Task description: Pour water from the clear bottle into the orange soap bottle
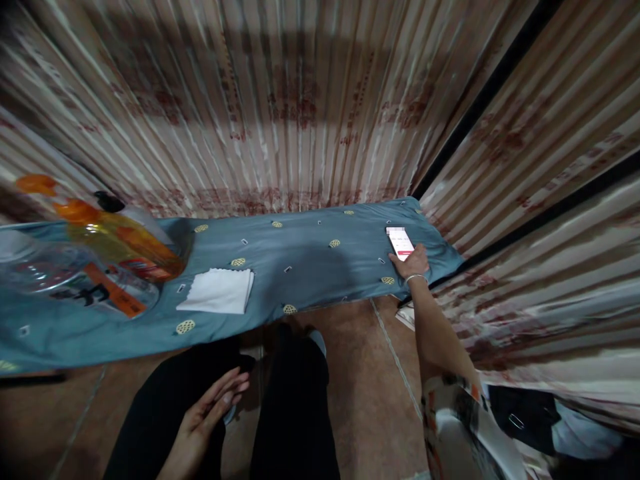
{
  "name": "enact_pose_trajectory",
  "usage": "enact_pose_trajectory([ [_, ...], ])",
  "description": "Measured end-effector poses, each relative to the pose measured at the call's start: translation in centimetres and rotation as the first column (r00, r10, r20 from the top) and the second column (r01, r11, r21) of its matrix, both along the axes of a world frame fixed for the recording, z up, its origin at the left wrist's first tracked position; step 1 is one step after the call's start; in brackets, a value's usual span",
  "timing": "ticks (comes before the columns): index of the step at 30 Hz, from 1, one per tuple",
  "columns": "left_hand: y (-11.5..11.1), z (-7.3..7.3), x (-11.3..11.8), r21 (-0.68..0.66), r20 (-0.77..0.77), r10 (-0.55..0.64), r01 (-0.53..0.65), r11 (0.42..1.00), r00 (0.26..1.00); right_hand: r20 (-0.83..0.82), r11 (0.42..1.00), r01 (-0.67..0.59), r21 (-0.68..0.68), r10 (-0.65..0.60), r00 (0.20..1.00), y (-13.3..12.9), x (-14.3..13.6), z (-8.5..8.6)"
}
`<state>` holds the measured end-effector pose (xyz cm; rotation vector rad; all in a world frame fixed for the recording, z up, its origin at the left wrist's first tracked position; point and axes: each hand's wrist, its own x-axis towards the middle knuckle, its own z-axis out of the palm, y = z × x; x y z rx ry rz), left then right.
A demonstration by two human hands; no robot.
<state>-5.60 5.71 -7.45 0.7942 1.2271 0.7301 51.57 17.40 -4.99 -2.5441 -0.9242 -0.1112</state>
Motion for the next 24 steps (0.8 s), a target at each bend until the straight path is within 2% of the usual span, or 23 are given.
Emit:
enact_pose_trajectory([
  [2,0.4,1.1,-0.1,0.082,-0.042,0.022,-0.018,0.996,0.999,-0.030,0.997,-0.024,0.069,0.026,0.999,-0.5,-2.3,-0.1],
  [4,1.5,2.5,-0.7,0.238,-0.111,0.000,0.027,0.971,0.994,-0.049,0.975,-0.168,0.147,0.177,0.983,-0.9,-5.6,-0.2],
  [6,3.4,3.8,-1.7,0.455,-0.281,-0.020,0.152,0.878,0.959,-0.071,0.913,-0.354,0.203,0.374,0.925,-1.2,-10.1,-0.1],
  [7,4.7,4.4,-2.4,0.505,-0.321,0.007,0.165,0.847,0.947,-0.089,0.862,-0.456,0.221,0.484,0.871,-1.3,-12.7,0.0],
  [9,7.9,5.2,-3.7,0.581,-0.378,0.058,0.188,0.792,0.924,-0.136,0.715,-0.658,0.237,0.695,0.706,-1.3,-18.7,0.7],
  [11,11.3,5.4,-4.8,0.645,-0.449,0.087,0.255,0.721,0.889,-0.170,0.516,-0.832,0.204,0.855,0.489,-1.0,-24.8,1.8],
  [13,14.4,4.9,-5.5,0.675,-0.522,0.092,0.344,0.653,0.848,-0.187,0.315,-0.945,0.095,0.938,0.293,-0.4,-30.4,3.1],
  [15,16.8,3.9,-5.8,0.675,-0.596,0.087,0.440,0.593,0.798,-0.190,0.198,-0.977,-0.078,0.959,0.210,0.4,-34.8,4.3],
  [16,17.6,3.3,-5.8,0.667,-0.631,0.082,0.485,0.566,0.771,-0.190,0.174,-0.970,-0.173,0.960,0.206,0.9,-36.3,4.7],
  [18,18.8,2.1,-5.8,0.648,-0.683,0.081,0.551,0.525,0.726,-0.171,0.164,-0.931,-0.327,0.958,0.229,2.1,-38.3,5.3],
  [20,19.9,1.4,-5.8,0.629,-0.721,0.077,0.604,0.489,0.688,-0.163,0.172,-0.916,-0.362,0.956,0.243,3.4,-38.9,6.0],
  [22,21.3,1.4,-5.5,0.612,-0.748,0.075,0.641,0.463,0.660,-0.148,0.196,-0.902,-0.384,0.951,0.270,5.1,-38.6,7.1],
  [24,23.3,2.2,-4.9,0.607,-0.761,0.085,0.660,0.443,0.643,-0.115,0.240,-0.888,-0.392,0.945,0.306,6.9,-37.8,8.7],
])
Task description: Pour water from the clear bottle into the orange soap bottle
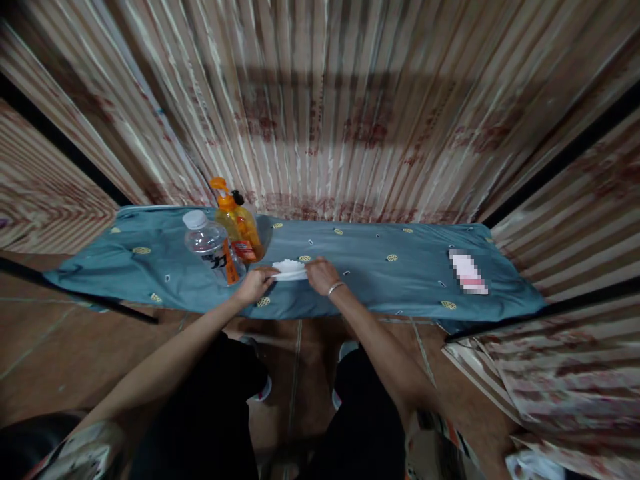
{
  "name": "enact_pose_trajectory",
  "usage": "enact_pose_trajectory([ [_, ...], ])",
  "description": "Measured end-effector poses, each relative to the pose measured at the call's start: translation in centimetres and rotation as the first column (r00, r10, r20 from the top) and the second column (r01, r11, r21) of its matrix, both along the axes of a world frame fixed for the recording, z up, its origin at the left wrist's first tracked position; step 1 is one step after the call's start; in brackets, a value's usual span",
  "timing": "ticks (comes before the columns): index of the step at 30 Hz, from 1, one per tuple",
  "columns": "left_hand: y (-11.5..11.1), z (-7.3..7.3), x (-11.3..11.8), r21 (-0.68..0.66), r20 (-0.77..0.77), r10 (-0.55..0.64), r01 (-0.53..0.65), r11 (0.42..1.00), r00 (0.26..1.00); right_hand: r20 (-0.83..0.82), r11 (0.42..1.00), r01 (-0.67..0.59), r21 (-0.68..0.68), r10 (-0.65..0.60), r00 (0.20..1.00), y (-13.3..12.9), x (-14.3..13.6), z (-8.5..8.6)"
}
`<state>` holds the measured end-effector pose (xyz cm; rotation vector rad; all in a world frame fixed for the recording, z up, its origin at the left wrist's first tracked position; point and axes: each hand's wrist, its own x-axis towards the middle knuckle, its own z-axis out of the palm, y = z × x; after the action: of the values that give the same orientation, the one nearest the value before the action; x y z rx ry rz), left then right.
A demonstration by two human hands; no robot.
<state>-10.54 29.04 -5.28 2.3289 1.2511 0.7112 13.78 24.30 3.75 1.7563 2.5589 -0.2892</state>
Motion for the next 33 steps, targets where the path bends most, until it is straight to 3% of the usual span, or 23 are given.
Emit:
enact_pose_trajectory([
  [3,2.9,1.6,1.3,0.053,-0.002,0.007,-0.007,0.999,1.000,-0.012,0.982,0.089,0.164,-0.089,0.996,2.0,1.6,2.3],
  [6,3.3,1.9,2.8,0.089,0.005,-0.006,0.006,0.996,1.000,-0.043,0.947,0.108,0.301,-0.100,0.994,1.6,3.1,2.3],
  [8,1.8,0.9,3.7,0.084,0.001,-0.029,0.029,0.996,1.000,-0.021,0.948,0.098,0.304,-0.096,0.995,0.0,3.7,0.6],
  [12,-2.5,-2.4,4.8,0.037,-0.014,-0.048,0.049,0.998,0.999,0.083,0.993,0.091,0.069,-0.097,0.992,-3.7,4.0,-4.0],
  [14,-4.0,-3.3,4.7,0.030,-0.009,-0.026,0.027,0.999,1.000,0.075,0.994,0.105,0.010,-0.106,0.992,-4.6,4.1,-5.3],
  [17,-5.5,-2.9,3.4,0.065,0.035,0.015,-0.017,0.998,0.999,0.032,0.993,0.119,0.000,-0.119,0.992,-4.9,4.3,-5.6],
  [22,-8.6,0.1,-1.3,0.199,0.184,0.138,-0.174,0.964,0.973,-0.146,0.985,0.107,0.132,-0.088,0.985,-4.8,2.1,-4.7],
  [25,-9.7,2.3,-4.2,0.271,0.300,0.253,-0.337,0.902,0.920,-0.281,0.976,0.031,0.216,0.032,0.959,-4.5,-1.1,-3.1],
  [27,-9.1,3.6,-5.5,0.274,0.386,0.335,-0.454,0.848,0.860,-0.348,0.960,-0.011,0.280,0.112,0.931,-3.8,-3.6,-1.0],
  [30,-6.4,4.8,-6.1,0.034,0.610,0.499,-0.650,0.759,0.615,-0.388,0.933,-0.037,0.358,0.185,0.903,-2.1,-7.6,3.6],
  [33,-3.2,4.8,-6.0,-0.040,0.633,0.530,-0.660,0.750,0.564,-0.336,0.919,-0.065,0.390,0.207,0.919,0.1,-11.6,8.8],
])
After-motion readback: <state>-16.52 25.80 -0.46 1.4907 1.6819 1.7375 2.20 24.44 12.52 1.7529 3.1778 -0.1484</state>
